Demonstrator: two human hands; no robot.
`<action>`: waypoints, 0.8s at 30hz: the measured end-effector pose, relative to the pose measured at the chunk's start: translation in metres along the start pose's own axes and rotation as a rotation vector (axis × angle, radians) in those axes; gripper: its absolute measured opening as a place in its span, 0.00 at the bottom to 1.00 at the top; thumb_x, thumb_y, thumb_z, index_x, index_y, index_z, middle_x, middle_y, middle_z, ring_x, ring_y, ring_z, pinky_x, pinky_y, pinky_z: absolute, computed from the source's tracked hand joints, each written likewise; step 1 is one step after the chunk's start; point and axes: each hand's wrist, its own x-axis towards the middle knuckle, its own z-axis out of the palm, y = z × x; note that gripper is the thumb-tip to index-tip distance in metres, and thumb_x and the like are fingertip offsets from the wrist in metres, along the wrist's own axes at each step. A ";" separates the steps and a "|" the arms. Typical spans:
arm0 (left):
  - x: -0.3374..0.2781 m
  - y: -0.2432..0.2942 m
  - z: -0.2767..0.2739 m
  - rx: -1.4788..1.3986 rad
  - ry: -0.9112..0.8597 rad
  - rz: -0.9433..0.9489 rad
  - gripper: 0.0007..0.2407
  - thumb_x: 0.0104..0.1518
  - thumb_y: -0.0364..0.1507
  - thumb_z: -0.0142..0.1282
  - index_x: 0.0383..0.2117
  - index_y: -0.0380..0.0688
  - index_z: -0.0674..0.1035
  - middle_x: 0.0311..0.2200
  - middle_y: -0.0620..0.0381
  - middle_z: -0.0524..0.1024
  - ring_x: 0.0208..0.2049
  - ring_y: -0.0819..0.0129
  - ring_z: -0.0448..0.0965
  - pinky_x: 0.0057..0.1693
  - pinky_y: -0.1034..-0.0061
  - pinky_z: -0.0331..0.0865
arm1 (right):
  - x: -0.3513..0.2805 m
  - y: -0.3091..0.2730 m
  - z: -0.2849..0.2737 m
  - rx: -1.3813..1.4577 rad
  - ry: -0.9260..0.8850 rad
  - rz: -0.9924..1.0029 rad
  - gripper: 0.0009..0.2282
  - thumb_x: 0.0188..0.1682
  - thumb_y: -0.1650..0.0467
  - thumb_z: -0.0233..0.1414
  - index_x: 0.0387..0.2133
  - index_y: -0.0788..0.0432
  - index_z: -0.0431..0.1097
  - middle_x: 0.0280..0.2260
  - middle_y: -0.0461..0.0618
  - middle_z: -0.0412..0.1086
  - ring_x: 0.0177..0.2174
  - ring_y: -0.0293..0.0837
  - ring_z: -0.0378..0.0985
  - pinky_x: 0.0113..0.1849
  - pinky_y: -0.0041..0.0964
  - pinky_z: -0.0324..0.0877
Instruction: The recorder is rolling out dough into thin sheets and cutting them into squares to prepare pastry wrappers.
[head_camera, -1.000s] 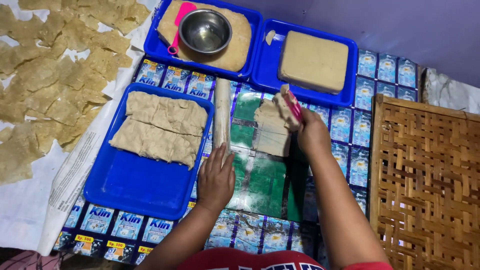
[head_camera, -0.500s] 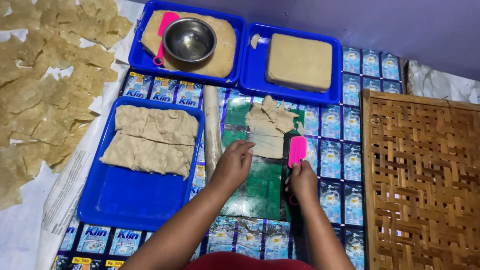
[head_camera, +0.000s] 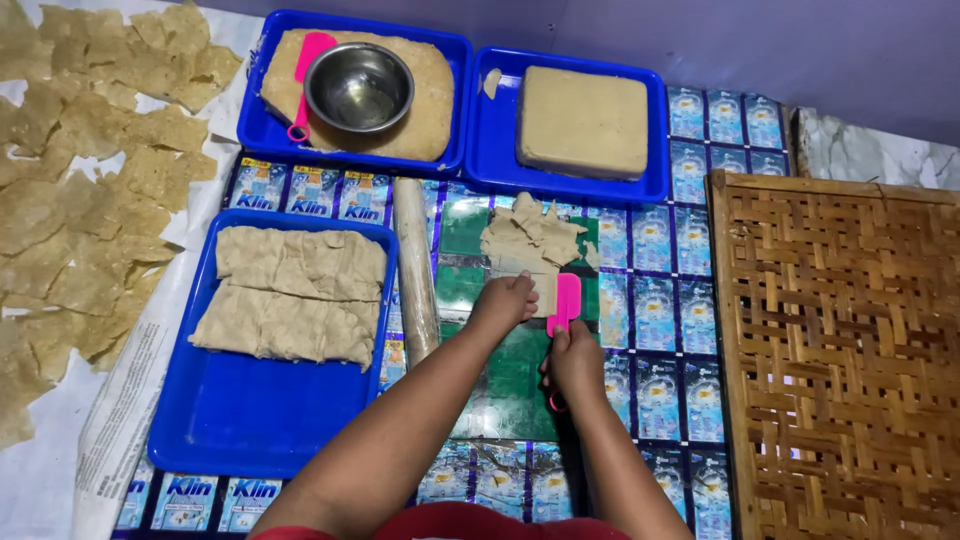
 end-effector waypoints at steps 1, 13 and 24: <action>-0.002 0.009 -0.001 0.001 -0.003 0.005 0.19 0.64 0.38 0.47 0.44 0.30 0.81 0.35 0.31 0.81 0.33 0.52 0.86 0.39 0.65 0.83 | 0.005 0.006 0.006 0.002 0.005 -0.002 0.13 0.55 0.62 0.46 0.36 0.59 0.71 0.28 0.63 0.78 0.39 0.68 0.80 0.41 0.59 0.75; -0.025 0.041 -0.015 -0.172 0.137 -0.241 0.28 0.66 0.47 0.37 0.52 0.26 0.74 0.44 0.35 0.76 0.39 0.50 0.81 0.40 0.58 0.81 | 0.001 0.053 0.058 -0.444 0.296 -0.437 0.10 0.54 0.64 0.45 0.46 0.51 0.60 0.39 0.52 0.68 0.30 0.64 0.81 0.30 0.61 0.77; -0.024 0.027 -0.034 -0.010 0.173 0.104 0.15 0.53 0.26 0.64 0.44 0.27 0.81 0.33 0.35 0.81 0.28 0.48 0.85 0.32 0.60 0.83 | 0.005 0.070 0.034 -0.101 0.327 -0.189 0.12 0.56 0.61 0.47 0.50 0.46 0.61 0.45 0.51 0.70 0.43 0.63 0.77 0.40 0.61 0.75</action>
